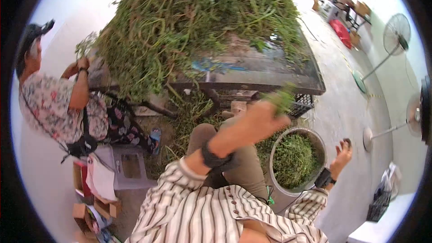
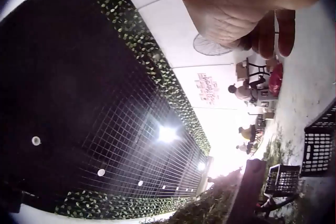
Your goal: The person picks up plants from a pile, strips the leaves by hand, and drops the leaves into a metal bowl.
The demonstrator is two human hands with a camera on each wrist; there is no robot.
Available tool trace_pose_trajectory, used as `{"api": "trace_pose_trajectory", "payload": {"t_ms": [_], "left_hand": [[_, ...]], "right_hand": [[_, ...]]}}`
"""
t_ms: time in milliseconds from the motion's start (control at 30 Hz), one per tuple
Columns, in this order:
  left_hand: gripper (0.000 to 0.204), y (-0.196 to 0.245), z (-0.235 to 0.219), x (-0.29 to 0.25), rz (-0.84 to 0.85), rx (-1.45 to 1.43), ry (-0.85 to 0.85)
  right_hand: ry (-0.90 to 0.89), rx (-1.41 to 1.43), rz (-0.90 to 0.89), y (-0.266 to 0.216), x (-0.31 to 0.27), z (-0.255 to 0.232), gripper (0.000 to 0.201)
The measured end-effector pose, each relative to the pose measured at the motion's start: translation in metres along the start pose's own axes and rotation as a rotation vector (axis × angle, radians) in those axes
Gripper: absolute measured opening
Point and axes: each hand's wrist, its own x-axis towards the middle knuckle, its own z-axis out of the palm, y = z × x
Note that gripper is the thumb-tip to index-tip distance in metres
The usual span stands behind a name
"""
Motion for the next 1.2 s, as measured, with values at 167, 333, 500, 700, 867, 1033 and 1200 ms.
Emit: {"api": "trace_pose_trajectory", "payload": {"t_ms": [167, 333, 500, 700, 867, 1033, 1200], "left_hand": [[0.043, -0.021, 0.029, 0.001, 0.100, 0.048, -0.083], [0.038, -0.051, -0.029, -0.021, 0.103, 0.076, 0.180], [0.026, -0.081, -0.116, -0.064, -0.131, 0.053, 0.427], [0.024, -0.100, -0.203, -0.106, -0.287, -0.126, 0.761], [0.024, -0.128, -0.250, -0.093, -0.327, 0.047, 0.794], [0.031, -0.174, -0.275, -0.052, -0.137, 0.643, 0.749], [0.033, -0.194, -0.280, -0.041, -0.247, 0.988, 0.708]], "right_hand": [[-0.043, 0.001, -0.113, -0.065, -0.007, 0.021, 0.018], [-0.475, 0.096, -0.220, -0.123, -0.071, 0.123, 0.017], [-1.486, 0.169, -0.211, -0.149, -0.190, 0.223, 0.013], [-1.700, 0.372, -0.126, -0.148, -0.277, 0.320, 0.015], [-1.653, 0.463, 0.113, -0.114, -0.303, 0.359, 0.018], [-1.525, 0.393, 0.298, -0.090, -0.295, 0.376, 0.018], [-1.448, 0.398, 0.345, -0.076, -0.292, 0.376, 0.018]]}}
